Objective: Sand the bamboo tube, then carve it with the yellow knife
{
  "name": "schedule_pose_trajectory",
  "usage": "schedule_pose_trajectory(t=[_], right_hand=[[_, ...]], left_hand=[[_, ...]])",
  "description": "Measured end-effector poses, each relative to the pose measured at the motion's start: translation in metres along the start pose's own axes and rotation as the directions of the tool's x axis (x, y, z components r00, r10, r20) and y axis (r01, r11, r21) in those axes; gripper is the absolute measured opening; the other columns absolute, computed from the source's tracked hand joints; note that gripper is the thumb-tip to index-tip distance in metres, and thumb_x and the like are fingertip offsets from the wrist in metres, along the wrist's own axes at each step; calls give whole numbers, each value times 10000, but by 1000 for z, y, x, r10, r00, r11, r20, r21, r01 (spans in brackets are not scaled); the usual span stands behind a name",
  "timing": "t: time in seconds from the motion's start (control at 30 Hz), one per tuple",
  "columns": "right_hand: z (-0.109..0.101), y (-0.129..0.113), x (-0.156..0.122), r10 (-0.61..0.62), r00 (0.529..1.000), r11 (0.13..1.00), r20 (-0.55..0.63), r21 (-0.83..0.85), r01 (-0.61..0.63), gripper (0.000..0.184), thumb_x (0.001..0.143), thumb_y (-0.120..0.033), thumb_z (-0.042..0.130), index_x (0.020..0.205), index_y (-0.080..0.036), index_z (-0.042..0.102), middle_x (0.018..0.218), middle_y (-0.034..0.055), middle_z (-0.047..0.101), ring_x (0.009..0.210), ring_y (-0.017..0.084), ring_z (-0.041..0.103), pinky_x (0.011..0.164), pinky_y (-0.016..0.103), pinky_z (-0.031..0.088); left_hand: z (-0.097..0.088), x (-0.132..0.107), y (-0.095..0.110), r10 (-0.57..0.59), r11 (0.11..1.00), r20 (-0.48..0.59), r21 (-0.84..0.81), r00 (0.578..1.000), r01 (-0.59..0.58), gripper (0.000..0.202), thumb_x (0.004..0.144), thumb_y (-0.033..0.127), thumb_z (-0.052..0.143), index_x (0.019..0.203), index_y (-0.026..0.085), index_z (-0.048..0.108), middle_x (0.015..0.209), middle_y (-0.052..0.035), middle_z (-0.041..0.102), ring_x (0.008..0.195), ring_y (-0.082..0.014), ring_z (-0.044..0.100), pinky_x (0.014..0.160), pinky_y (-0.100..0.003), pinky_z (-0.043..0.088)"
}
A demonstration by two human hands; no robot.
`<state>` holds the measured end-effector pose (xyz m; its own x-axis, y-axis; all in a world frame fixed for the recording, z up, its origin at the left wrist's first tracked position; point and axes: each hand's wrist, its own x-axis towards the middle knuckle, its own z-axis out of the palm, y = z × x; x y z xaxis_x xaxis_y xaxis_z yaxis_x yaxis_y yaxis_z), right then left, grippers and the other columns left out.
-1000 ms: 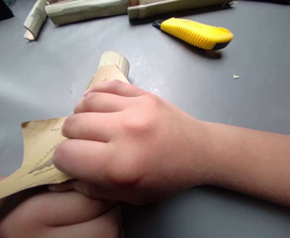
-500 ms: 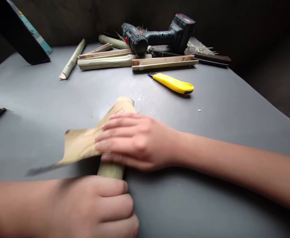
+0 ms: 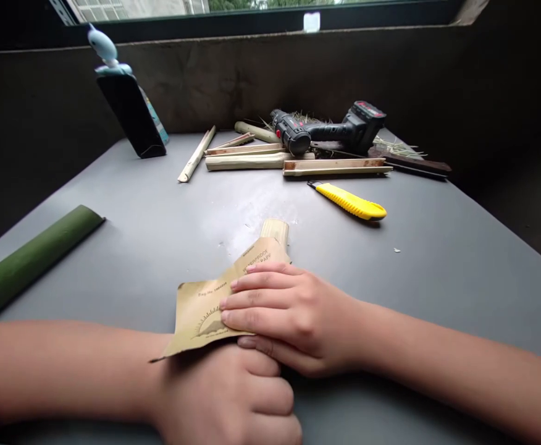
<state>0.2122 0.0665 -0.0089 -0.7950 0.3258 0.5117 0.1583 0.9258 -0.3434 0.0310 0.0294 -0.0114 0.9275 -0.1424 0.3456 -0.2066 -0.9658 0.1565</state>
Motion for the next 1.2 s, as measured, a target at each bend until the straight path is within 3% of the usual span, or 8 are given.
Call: schedule_pose_trajectory(t=[0.27,0.37,0.5,0.6,0.7,0.87,1.03,1.2], right_hand=[[-1,8,0,-27,999,999,-26,17,27,291,971,-226,487,1199,-116,630,1223,85,685,1231,181,575,1125,359,399],[-3,10,0,40,998,998,-55,-42,-43,272,962,-178,496,1182,-113,643,1189,89,700,1254,185,555,1124,361,398],[-5,10,2,-40,999,999,6,-2,40,286,965,-236,498,1178,-107,639,1208,92,691,1217,189,583,1114,359,407],[-4,9,2,17,999,999,-31,-36,-18,271,966,-203,495,1181,-119,638,1186,89,702,1244,187,561,1115,365,401],[-3,9,2,-25,1000,999,-15,25,25,295,969,-239,487,1188,-108,634,1211,89,689,1224,186,575,1122,364,398],[-5,12,1,24,999,999,-25,-43,-25,279,973,-210,490,1194,-120,634,1204,83,694,1259,189,548,1133,369,385],[-7,13,1,11,1000,999,-1,-43,-11,286,980,-216,477,1209,-130,623,1209,83,691,1265,177,548,1142,372,379],[-12,19,2,-29,999,1000,27,-11,29,288,979,-233,487,1199,-112,628,1222,93,684,1259,174,556,1142,362,385]], left_hand=[[6,-3,0,-3,998,-94,-65,996,-3,116,845,285,684,789,187,653,708,24,586,678,-142,508,573,-308,413],[8,-2,-1,15,996,-106,-86,994,-24,134,824,287,712,797,171,651,691,22,590,642,-148,480,554,-317,408],[9,-3,-2,-24,996,-145,-90,989,11,191,854,308,709,753,166,630,655,29,569,616,-138,473,565,-311,415],[9,-3,-2,6,996,-121,-83,993,-16,180,859,288,709,766,160,621,673,35,581,588,-132,449,563,-308,417],[9,-4,-1,-60,996,-133,-66,989,52,252,862,346,714,732,163,601,634,35,537,536,-131,405,588,-295,438],[9,-4,-3,6,998,-98,-68,995,-13,179,897,280,660,773,160,613,691,33,587,594,-123,465,581,-299,429],[9,-3,-4,17,998,-106,-52,994,-23,147,883,260,677,793,158,622,705,33,604,617,-130,473,576,-305,418],[9,-5,-5,-19,999,-115,-27,993,16,253,890,299,702,729,134,598,648,38,561,566,-121,404,575,-285,425]])
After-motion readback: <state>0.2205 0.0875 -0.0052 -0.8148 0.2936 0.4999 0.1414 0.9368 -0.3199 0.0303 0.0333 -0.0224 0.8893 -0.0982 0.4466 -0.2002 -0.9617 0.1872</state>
